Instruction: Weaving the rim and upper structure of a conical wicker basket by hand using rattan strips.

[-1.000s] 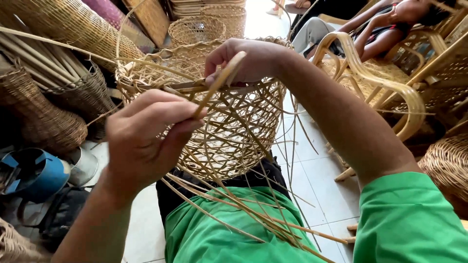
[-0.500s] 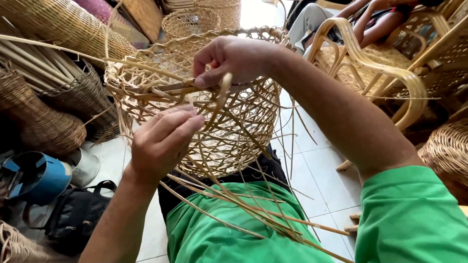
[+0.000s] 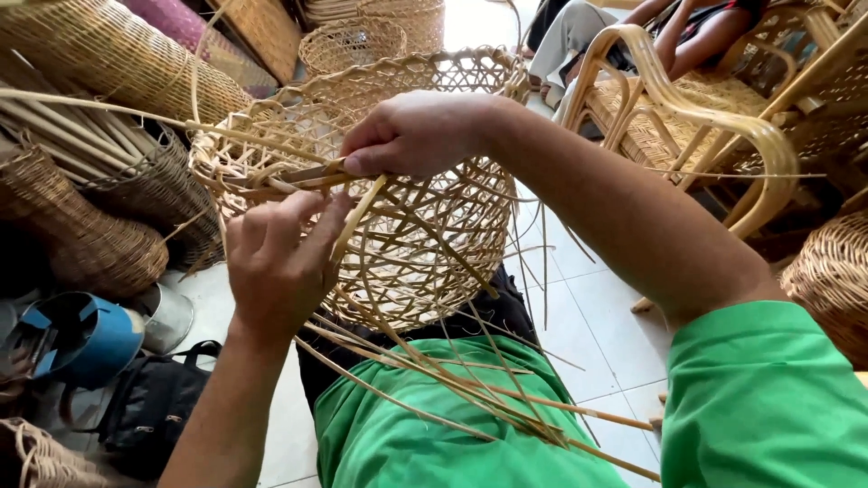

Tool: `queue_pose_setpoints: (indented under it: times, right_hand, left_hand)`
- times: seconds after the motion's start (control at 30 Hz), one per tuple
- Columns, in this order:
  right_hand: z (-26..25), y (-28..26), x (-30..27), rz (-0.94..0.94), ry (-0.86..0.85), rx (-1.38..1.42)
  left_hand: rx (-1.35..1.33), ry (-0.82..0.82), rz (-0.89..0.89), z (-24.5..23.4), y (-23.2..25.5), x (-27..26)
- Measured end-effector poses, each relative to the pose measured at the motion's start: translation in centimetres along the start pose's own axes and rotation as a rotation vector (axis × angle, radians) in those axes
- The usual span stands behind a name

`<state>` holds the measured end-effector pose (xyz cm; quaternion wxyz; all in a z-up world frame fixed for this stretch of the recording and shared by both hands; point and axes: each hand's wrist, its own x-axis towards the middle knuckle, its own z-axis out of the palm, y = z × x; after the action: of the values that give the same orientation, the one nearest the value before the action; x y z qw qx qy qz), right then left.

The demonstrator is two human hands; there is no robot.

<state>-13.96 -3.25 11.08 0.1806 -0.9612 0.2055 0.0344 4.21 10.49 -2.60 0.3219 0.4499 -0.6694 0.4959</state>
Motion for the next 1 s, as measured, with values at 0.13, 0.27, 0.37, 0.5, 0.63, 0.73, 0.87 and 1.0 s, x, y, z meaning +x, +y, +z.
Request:
queue_pose_setpoints:
  times: [0.13,0.27,0.37,0.5,0.63,0.73,0.87,1.0]
  right_hand:
    - [0.4,1.5,0.8,0.004,0.038,0.126]
    - [0.9,0.4,0.2,-0.080,-0.014,-0.044]
    - [1.2,0.7,0.4,-0.107,-0.006,-0.068]
    - [1.5,1.1,-0.1,-0.139,0.009,-0.088]
    - [1.4,0.6,-0.5,-0.097,0.014,-0.112]
    - [1.8,1.5,0.1,-0.227,0.057,-0.116]
    - [2.8,-0.8,-1.2,-0.065,0.038,-0.165]
    - [2.5,0.4,-1.9,-0.165,0.104,-0.048]
  left_hand:
    - [-0.085,0.062,0.094,-0.1,-2.5,0.0]
    - [-0.312,0.044,-0.042,-1.7,-6.7,5.4]
    - [-0.243,-0.469,-0.173,-0.6,-7.5,12.1]
    - [-0.370,-1.616,-0.418,1.9,-5.5,17.8]
    - [-0.654,-1.649,-0.528,3.7,-5.0,17.3]
    - [-0.503,-1.504,-0.528,3.2,-4.7,17.6]
    - [-0.339,-1.277,-0.669,7.4,-7.7,18.4]
    - [-0.258,-1.256,-0.700,13.6,-11.4,17.3]
